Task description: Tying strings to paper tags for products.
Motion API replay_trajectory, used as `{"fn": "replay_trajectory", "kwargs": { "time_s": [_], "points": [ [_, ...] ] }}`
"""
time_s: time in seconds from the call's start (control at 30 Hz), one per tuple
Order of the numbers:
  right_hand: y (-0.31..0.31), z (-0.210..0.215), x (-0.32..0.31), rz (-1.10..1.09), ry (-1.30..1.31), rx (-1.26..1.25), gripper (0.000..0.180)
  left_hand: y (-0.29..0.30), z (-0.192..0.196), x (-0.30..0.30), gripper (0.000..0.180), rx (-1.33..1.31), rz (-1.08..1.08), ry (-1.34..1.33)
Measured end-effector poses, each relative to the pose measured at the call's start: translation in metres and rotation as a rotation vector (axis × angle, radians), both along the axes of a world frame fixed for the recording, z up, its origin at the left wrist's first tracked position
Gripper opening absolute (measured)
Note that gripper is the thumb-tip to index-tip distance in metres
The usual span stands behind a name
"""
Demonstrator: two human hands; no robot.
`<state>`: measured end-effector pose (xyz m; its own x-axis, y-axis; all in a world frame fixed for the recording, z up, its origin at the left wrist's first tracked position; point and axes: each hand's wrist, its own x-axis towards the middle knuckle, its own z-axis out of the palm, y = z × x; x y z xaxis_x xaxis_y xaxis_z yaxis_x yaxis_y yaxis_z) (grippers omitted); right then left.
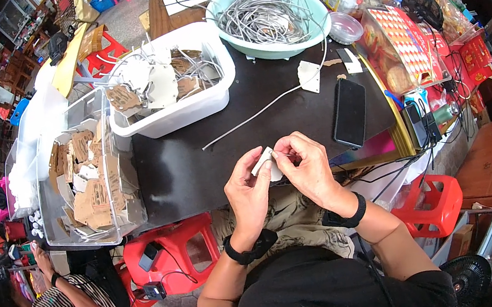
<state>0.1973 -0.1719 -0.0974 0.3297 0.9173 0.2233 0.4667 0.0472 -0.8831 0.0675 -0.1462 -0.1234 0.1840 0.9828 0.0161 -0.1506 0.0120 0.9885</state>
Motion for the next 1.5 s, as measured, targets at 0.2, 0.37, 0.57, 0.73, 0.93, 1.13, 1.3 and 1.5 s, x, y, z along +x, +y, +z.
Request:
{"fn": "replay_trajectory", "kwargs": {
  "time_s": [0.2, 0.37, 0.57, 0.73, 0.93, 1.13, 1.3, 1.5],
  "points": [
    [-0.002, 0.002, -0.004, -0.037, -0.016, -0.004, 0.009, -0.001, -0.003, -0.002, 0.018, 0.027, -0.024, 0.083],
    [-0.003, -0.003, -0.008, -0.091, -0.151, 0.091, 0.012, -0.004, -0.006, 0.002, 0.019, 0.148, 0.052, 0.165],
    [-0.005, -0.005, -0.011, -0.113, -0.097, 0.082, 0.012, -0.003, -0.002, 0.001, 0.021, 0.455, 0.082, 0.324],
    [-0.006, -0.019, -0.009, -0.058, 0.257, 0.069, 0.008, 0.0, 0.001, 0.0, 0.019, 0.523, 0.1, 0.36],
    [-0.007, -0.016, -0.003, 0.022, 0.526, -0.016, 0.009, -0.002, 0.001, 0.003, 0.02, 0.513, 0.081, 0.333],
    [0.001, -0.008, 0.025, 0.302, 0.628, -0.132, 0.024, 0.003, -0.007, -0.006, 0.032, 0.67, -0.005, 0.445],
    [0.008, -0.006, 0.034, 0.326, 0.646, -0.268, 0.019, 0.008, -0.007, -0.008, 0.032, 0.805, -0.016, 0.499],
    [0.016, -0.009, 0.033, 0.391, 0.575, -0.345, 0.014, 0.013, -0.007, -0.01, 0.026, 0.869, -0.021, 0.559]
  ]
}}
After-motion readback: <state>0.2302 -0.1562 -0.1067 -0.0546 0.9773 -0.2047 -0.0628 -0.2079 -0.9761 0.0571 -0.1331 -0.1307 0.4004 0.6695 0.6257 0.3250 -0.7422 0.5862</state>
